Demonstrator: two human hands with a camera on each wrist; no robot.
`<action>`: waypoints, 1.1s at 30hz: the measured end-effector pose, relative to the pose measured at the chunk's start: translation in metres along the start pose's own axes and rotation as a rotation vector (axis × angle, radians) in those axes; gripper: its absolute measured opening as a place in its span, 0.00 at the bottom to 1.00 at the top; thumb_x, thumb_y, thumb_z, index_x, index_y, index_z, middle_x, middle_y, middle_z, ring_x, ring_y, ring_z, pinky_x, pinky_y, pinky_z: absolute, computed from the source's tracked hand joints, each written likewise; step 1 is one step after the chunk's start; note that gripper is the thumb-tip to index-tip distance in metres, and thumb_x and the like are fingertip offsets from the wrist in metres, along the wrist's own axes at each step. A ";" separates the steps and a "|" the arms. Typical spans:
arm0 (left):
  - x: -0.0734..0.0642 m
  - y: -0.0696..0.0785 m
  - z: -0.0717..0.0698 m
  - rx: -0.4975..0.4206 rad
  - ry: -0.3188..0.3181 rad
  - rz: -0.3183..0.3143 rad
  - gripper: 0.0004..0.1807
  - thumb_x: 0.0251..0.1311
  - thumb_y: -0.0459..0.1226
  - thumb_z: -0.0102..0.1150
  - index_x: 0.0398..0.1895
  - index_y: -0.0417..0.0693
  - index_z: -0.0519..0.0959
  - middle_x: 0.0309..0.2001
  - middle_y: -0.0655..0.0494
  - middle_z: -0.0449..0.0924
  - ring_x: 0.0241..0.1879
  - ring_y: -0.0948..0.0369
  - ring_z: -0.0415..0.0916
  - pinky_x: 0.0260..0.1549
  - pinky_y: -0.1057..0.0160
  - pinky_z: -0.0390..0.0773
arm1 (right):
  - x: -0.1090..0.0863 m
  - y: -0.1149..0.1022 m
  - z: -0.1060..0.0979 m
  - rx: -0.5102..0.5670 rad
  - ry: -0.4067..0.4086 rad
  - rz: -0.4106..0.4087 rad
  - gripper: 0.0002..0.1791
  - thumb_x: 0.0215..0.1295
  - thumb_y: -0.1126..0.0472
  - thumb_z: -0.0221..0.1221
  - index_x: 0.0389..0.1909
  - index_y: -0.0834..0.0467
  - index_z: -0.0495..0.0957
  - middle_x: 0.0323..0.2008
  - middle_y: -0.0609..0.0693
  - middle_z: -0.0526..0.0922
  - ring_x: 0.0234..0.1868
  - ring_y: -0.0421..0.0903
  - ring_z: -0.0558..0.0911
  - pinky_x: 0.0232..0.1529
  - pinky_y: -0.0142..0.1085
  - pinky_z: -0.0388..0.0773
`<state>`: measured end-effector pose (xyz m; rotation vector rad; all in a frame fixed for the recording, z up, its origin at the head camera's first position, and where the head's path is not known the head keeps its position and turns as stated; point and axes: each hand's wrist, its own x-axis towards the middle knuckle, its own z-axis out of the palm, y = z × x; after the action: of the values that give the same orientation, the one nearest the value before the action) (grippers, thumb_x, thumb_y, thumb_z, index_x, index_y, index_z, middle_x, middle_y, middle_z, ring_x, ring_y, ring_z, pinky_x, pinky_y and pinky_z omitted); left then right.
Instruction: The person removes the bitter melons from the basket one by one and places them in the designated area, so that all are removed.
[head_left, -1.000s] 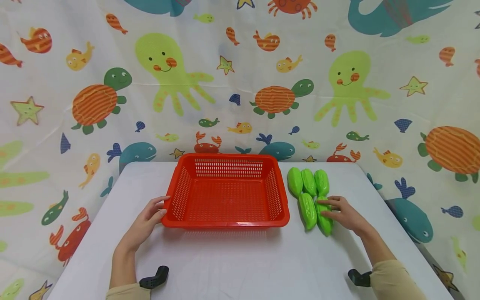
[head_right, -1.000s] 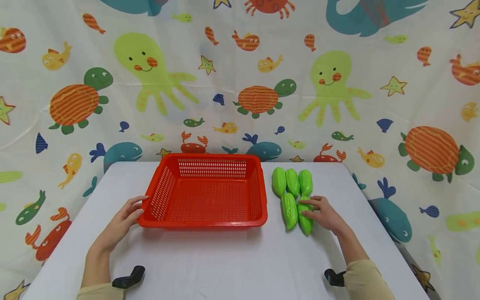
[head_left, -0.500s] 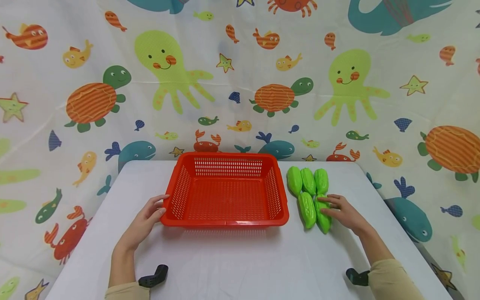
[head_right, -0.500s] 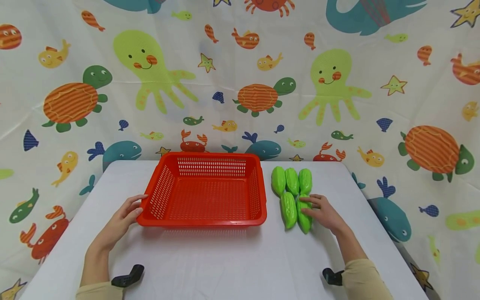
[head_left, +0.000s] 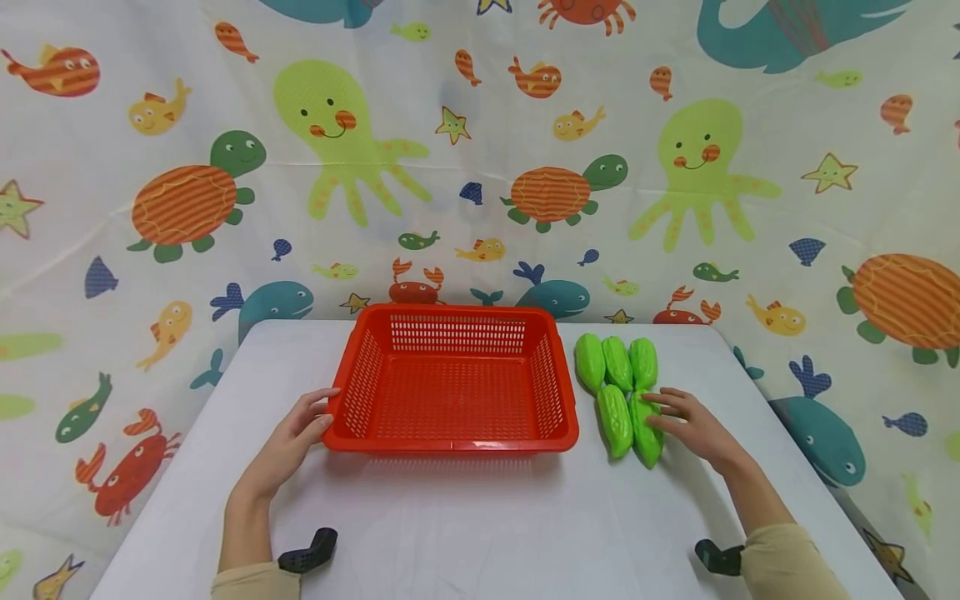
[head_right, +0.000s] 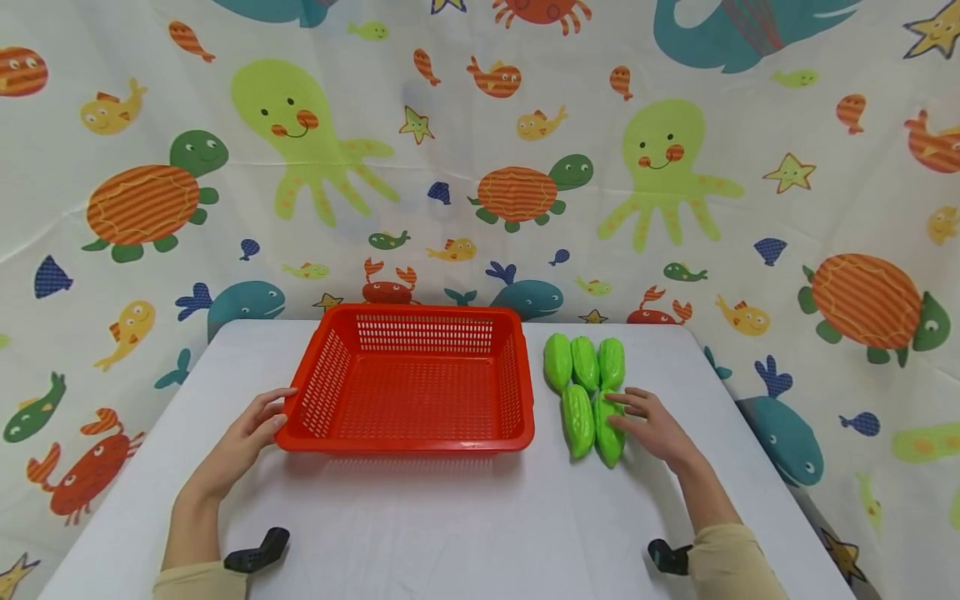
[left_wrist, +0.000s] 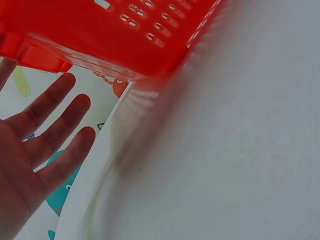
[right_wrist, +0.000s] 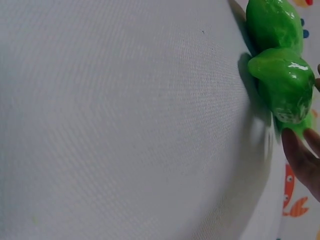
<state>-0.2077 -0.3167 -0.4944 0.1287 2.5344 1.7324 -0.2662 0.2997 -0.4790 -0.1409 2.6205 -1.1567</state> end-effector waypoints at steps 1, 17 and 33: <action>0.000 0.000 0.000 0.001 0.001 0.001 0.28 0.72 0.49 0.48 0.72 0.54 0.60 0.65 0.43 0.65 0.55 0.62 0.71 0.53 0.47 0.76 | 0.000 0.000 0.000 0.000 0.005 -0.002 0.33 0.70 0.46 0.57 0.68 0.60 0.68 0.71 0.69 0.50 0.66 0.70 0.63 0.59 0.68 0.63; -0.002 0.000 0.000 0.004 0.007 -0.006 0.29 0.71 0.50 0.50 0.72 0.56 0.59 0.65 0.44 0.65 0.61 0.50 0.67 0.54 0.45 0.76 | 0.000 -0.001 -0.004 0.016 0.032 -0.007 0.32 0.72 0.45 0.53 0.69 0.61 0.66 0.72 0.68 0.50 0.69 0.70 0.57 0.60 0.70 0.58; 0.013 0.041 -0.003 0.248 0.137 0.130 0.32 0.69 0.47 0.53 0.74 0.51 0.59 0.73 0.41 0.51 0.70 0.41 0.49 0.57 0.28 0.61 | 0.015 -0.029 -0.015 -0.047 0.143 -0.009 0.31 0.75 0.49 0.51 0.71 0.62 0.62 0.73 0.69 0.45 0.71 0.71 0.48 0.62 0.69 0.55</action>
<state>-0.2198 -0.3030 -0.4558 0.1981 2.8953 1.5063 -0.2854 0.2882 -0.4511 -0.0827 2.7754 -1.1490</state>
